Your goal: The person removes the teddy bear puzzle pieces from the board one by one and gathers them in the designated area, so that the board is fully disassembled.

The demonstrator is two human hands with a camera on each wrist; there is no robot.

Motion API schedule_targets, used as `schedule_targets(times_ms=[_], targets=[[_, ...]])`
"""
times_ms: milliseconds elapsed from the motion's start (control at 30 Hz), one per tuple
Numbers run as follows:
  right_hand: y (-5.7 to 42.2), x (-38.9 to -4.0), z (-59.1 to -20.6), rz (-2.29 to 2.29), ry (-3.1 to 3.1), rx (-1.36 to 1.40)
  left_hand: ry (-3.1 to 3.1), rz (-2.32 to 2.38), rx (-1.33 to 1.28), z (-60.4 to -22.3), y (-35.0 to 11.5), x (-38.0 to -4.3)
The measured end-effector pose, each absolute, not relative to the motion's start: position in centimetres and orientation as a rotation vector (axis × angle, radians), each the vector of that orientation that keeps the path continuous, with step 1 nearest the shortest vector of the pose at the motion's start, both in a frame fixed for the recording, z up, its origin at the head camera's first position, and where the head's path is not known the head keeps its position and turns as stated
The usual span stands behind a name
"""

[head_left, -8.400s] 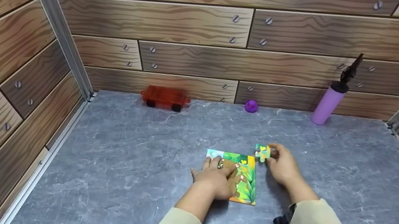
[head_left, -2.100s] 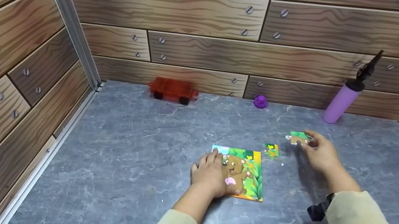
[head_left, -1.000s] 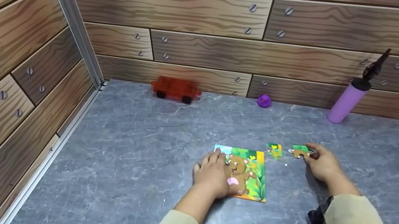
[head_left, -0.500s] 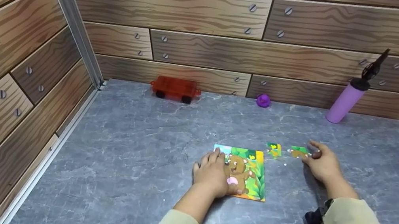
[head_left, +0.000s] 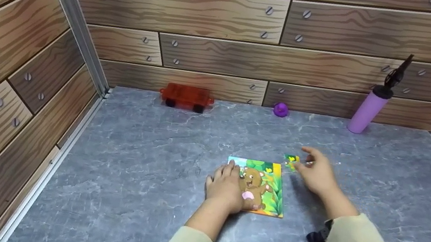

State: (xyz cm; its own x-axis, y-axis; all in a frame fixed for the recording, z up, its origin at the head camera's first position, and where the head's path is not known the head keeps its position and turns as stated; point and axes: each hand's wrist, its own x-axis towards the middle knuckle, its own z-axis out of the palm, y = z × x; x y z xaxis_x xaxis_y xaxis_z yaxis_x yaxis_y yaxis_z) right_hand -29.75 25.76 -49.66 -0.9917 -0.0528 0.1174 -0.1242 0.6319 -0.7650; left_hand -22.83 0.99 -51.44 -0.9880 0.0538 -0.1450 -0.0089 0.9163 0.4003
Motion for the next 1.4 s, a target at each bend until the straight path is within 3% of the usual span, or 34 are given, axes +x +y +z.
schedule_targets(times_ms=[800,1400], targets=[[16.6,-27.2,-51.4,1.351,-2.832,0.342,2.921,0.596,0.069,-51.3,1.5,-22.8],[14.6,-26.5,-52.3,1.155,-2.86,0.373,2.917,0.674,0.056,-51.2,1.0,-22.4]])
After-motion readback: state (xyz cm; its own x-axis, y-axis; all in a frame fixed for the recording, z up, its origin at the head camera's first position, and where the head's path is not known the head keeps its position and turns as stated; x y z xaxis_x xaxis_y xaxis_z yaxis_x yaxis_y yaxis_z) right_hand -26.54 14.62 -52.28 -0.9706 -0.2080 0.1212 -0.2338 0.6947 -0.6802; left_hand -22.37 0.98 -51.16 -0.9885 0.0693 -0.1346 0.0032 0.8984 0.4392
